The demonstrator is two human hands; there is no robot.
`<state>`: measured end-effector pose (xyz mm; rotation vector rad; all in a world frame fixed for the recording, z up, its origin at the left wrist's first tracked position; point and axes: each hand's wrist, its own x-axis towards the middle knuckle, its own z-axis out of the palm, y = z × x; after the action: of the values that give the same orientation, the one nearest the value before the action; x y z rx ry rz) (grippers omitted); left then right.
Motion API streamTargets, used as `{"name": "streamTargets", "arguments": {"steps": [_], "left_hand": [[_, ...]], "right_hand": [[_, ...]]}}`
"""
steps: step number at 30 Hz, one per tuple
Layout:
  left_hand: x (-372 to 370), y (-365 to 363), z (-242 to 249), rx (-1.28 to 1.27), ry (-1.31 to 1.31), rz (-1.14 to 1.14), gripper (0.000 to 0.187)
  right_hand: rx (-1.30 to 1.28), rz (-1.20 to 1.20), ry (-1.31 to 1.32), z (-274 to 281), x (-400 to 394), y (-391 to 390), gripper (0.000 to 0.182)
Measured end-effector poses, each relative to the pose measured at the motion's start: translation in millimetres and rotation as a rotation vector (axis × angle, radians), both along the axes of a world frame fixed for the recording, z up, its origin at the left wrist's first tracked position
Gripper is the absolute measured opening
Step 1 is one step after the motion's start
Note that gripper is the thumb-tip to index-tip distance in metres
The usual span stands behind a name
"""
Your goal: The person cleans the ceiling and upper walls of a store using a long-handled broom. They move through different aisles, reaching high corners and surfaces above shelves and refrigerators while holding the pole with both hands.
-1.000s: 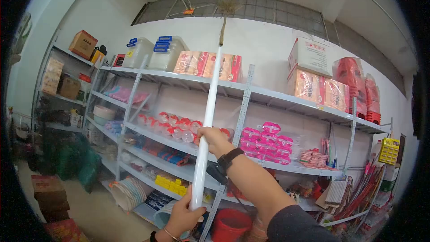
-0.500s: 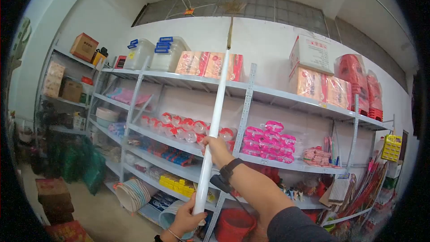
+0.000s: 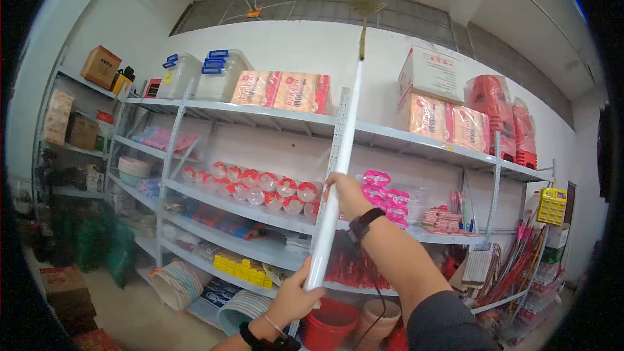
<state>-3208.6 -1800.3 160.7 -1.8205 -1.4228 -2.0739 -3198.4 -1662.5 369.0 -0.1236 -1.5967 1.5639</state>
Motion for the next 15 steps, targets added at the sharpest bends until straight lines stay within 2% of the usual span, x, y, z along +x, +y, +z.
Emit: {"name": "streamTargets", "arguments": {"steps": [4, 7, 8, 11, 12, 15], "left_hand": [[23.6, 0.5, 38.8, -0.180, -0.102, -0.065, 0.069], [42.3, 6.5, 54.7, -0.164, -0.132, 0.038, 0.072], [37.9, 25.4, 50.5, -0.013, -0.081, 0.124, 0.063], [34.1, 25.5, 65.0, -0.215, -0.264, -0.388, 0.045], [33.0, 23.7, 67.6, -0.254, -0.324, -0.433, 0.030], [20.8, 21.9, 65.6, -0.242, -0.286, -0.414, 0.028]], "right_hand": [[0.064, -0.096, -0.010, 28.6, 27.0, 10.0, 0.015], [0.143, -0.155, -0.037, 42.9, 40.9, 18.4, 0.014], [0.170, -0.179, -0.046, 46.5, 43.1, 20.6, 0.014], [0.215, -0.188, -0.064, 52.6, 43.6, 20.8, 0.012], [0.221, -0.167, -0.065, 54.1, 41.4, 20.4, 0.012], [0.207, -0.154, -0.059, 57.2, 27.9, 17.6, 0.011]]}}
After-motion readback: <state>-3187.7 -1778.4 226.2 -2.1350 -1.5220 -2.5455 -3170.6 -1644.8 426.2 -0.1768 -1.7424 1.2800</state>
